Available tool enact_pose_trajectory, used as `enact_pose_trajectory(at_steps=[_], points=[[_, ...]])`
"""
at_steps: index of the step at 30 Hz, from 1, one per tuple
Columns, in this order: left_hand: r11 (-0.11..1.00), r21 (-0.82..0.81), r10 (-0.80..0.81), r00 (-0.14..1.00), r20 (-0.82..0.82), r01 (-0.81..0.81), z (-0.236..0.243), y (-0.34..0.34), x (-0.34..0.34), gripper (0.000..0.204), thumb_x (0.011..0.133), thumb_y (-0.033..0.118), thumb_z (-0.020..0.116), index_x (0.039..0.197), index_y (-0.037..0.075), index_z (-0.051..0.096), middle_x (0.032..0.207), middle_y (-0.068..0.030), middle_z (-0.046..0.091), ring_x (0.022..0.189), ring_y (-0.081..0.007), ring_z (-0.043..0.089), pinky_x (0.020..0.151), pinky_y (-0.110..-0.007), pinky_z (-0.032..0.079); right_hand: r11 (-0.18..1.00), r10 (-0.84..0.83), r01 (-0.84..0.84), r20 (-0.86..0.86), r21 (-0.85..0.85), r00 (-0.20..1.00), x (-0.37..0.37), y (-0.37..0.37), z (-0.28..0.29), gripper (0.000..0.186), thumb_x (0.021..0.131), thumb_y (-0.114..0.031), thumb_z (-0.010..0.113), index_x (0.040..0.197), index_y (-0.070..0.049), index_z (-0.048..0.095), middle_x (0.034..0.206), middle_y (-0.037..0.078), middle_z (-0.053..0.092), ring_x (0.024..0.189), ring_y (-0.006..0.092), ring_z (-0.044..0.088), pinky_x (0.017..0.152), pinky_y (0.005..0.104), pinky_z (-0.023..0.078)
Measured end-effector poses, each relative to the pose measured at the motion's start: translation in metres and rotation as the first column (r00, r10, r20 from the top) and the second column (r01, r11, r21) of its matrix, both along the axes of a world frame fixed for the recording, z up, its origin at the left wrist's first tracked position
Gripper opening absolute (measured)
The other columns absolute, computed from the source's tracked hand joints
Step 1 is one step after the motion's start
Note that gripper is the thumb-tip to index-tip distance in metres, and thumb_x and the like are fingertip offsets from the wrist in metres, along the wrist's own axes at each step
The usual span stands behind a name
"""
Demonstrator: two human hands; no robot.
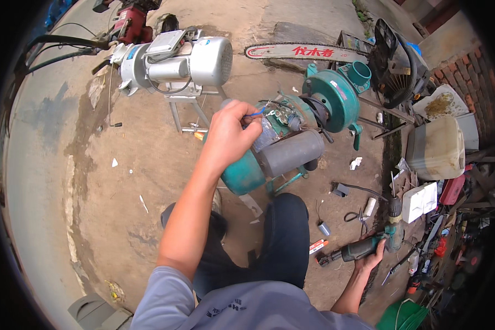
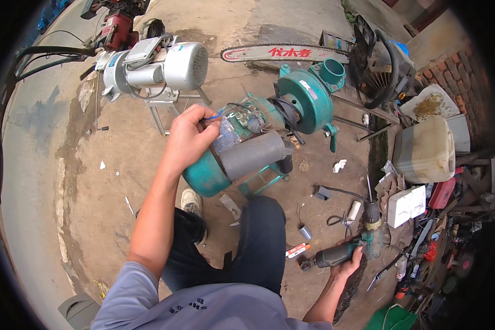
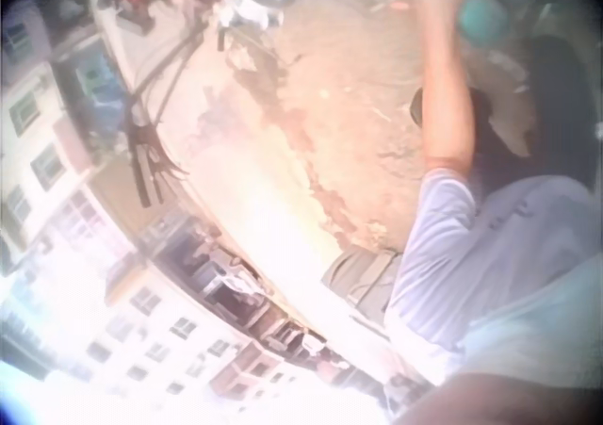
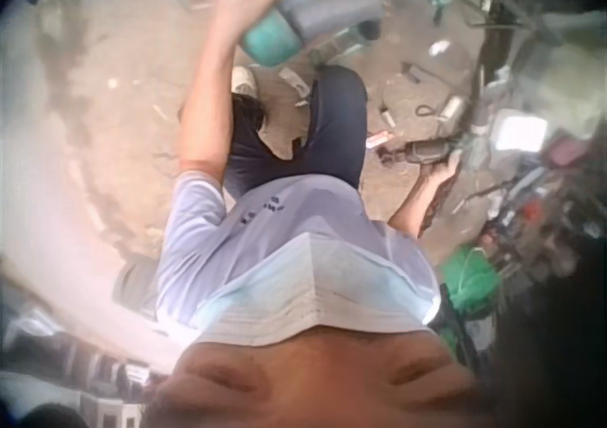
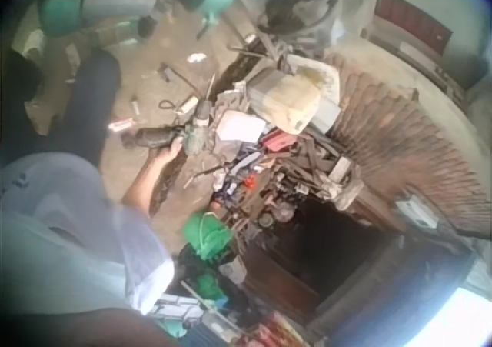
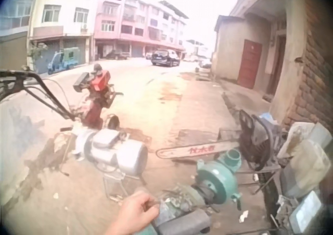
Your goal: The person kneels and repairs a teal electric motor by hand and with a cordless drill. They strip and connect wires, secure components with screws, and reassemble the motor housing.
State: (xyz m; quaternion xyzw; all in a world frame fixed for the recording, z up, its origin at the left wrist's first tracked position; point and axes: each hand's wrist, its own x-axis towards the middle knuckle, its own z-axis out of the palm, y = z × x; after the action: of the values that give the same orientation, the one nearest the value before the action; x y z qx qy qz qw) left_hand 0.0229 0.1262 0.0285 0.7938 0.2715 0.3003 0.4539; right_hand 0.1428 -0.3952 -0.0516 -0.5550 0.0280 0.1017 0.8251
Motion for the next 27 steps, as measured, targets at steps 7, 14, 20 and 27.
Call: enact_pose_trajectory(at_steps=[7, 14, 20, 27], points=[[0.999, -0.039, -0.014, 1.0, 0.003, 0.014, -0.002, -0.008, 0.009, 0.02, 0.084, 0.013, 0.073, 0.098, -0.001, 0.077, 0.087, -0.014, 0.066, 0.079, -0.0282, 0.065, 0.073, -0.039, 0.052, 0.942, 0.336, -0.31, 0.44, -0.131, 0.833, 0.09, 0.074, 0.176, 0.069, 0.087, -0.02, 0.077, 0.144, 0.006, 0.049, 0.14, 0.024, 0.06, 0.122, 0.0317, 0.062, 0.114, 0.0502, 0.044], [0.999, 0.014, 0.04, 0.999, -0.018, -0.04, -0.007, -0.011, 0.011, 0.02, 0.084, 0.015, 0.071, 0.097, -0.001, 0.076, 0.095, -0.0208, 0.066, 0.095, -0.0408, 0.066, 0.085, -0.048, 0.053, 0.499, 0.718, -0.195, 0.277, -0.844, 0.638, 0.09, 0.204, 0.315, 0.064, 0.073, -0.018, 0.086, 0.129, 0.003, 0.064, 0.109, 0.016, 0.074, 0.087, 0.0201, 0.069, 0.078, 0.0327, 0.055], [0.996, 0.043, 0.084, 0.995, -0.045, -0.082, -0.006, -0.014, 0.022, 0.02, 0.085, 0.015, 0.069, 0.098, 0.0, 0.074, 0.1, -0.0207, 0.066, 0.103, -0.0408, 0.064, 0.088, -0.05, 0.052, 0.441, 0.802, -0.139, 0.319, -0.887, 0.505, 0.08, 0.27, 0.335, 0.063, 0.074, -0.023, 0.089, 0.126, 0.003, 0.065, 0.105, 0.014, 0.073, 0.08, 0.0177, 0.067, 0.073, 0.031, 0.055], [0.992, 0.067, 0.106, 0.994, -0.004, -0.105, -0.008, -0.013, 0.023, 0.02, 0.085, 0.015, 0.07, 0.098, 0.0, 0.074, 0.098, -0.0201, 0.065, 0.102, -0.0402, 0.064, 0.086, -0.05, 0.053, 0.422, 0.782, -0.231, 0.223, -0.877, 0.582, 0.079, 0.246, 0.331, 0.061, 0.071, -0.006, 0.09, 0.127, 0.001, 0.067, 0.116, 0.007, 0.072, 0.103, 0.021, 0.065, 0.096, 0.0358, 0.051]])
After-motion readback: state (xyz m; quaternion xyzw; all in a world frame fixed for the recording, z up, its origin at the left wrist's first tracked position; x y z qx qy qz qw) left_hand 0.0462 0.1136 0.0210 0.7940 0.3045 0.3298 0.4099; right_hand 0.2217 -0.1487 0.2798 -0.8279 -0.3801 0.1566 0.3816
